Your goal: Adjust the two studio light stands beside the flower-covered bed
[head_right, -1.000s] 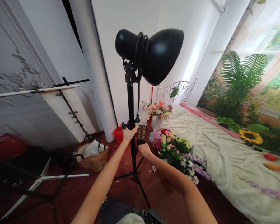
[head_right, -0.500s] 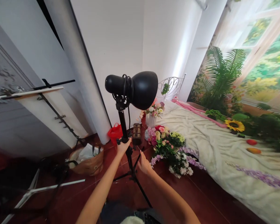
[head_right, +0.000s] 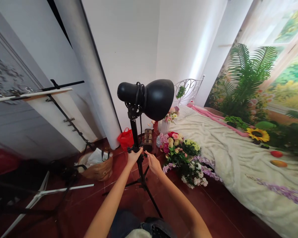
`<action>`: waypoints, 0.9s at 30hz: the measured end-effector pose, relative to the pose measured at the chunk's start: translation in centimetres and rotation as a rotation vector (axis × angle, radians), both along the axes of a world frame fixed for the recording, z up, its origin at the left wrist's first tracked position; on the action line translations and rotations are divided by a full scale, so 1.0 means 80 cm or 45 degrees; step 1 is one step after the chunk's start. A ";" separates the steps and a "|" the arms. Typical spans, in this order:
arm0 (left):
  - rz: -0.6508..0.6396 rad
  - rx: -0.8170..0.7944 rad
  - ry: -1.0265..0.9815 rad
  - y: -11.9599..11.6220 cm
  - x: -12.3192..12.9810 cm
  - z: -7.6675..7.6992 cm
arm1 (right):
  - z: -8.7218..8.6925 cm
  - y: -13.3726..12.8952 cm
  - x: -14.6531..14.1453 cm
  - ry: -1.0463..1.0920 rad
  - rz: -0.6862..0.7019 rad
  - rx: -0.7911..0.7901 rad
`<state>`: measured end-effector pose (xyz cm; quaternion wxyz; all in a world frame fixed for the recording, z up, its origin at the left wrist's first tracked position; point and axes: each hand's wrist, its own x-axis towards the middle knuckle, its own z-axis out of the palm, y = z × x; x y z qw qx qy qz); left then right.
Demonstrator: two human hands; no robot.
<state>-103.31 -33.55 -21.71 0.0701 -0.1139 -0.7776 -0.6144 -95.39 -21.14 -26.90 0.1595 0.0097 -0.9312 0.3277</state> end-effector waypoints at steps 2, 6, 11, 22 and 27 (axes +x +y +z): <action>0.033 -0.002 -0.025 0.001 0.001 0.001 | -0.002 0.001 -0.007 -0.041 -0.045 0.003; 0.010 -0.009 -0.031 0.000 0.001 -0.001 | -0.012 -0.005 -0.025 -0.218 -0.173 0.083; 0.014 0.008 0.033 0.001 -0.005 -0.013 | -0.023 -0.017 -0.044 -0.362 -0.354 0.094; 0.044 0.025 -0.007 0.005 -0.002 -0.011 | -0.012 -0.006 -0.037 -0.374 -0.160 -0.335; 0.118 -0.039 -0.015 0.006 0.000 -0.006 | 0.002 0.003 -0.052 -0.745 -0.072 -0.701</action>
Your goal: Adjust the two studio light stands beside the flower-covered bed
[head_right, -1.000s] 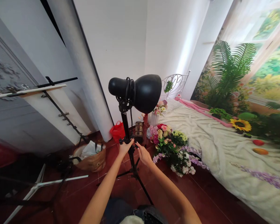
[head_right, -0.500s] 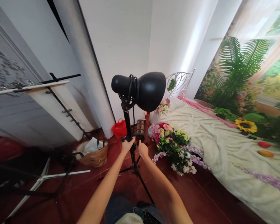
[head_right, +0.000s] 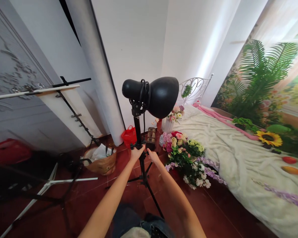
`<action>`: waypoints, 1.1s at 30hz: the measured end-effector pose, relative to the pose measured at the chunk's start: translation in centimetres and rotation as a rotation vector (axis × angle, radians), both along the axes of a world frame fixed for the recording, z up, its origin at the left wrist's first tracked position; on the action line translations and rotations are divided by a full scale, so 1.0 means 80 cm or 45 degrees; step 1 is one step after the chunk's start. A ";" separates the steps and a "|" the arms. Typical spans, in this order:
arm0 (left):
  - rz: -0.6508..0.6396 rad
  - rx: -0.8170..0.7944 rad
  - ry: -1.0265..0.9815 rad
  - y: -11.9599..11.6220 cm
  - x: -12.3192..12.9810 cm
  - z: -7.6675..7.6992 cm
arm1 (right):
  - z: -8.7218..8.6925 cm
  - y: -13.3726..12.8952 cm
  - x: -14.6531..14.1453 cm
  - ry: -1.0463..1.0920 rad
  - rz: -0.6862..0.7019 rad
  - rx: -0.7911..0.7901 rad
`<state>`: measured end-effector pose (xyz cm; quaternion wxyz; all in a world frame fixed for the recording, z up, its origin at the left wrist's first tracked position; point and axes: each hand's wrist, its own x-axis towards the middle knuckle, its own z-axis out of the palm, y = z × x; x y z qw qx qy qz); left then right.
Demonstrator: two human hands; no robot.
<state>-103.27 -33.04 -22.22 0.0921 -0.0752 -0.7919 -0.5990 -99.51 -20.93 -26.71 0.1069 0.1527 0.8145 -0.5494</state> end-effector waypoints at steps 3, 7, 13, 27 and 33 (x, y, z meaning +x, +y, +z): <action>0.000 0.003 -0.008 0.000 0.004 0.005 | 0.013 0.021 -0.011 -0.182 0.186 -0.143; -0.087 0.074 -0.018 -0.003 0.014 0.014 | 0.013 0.030 -0.012 -0.209 0.283 -0.040; -0.074 0.112 -0.054 -0.004 0.022 0.020 | -0.006 0.004 0.018 0.277 0.022 0.547; -0.015 -0.052 -0.008 0.000 0.015 0.010 | -0.034 0.004 -0.006 0.770 0.026 1.058; -0.026 -0.309 -0.069 -0.009 0.022 0.019 | -0.028 -0.007 -0.002 0.404 -0.063 0.997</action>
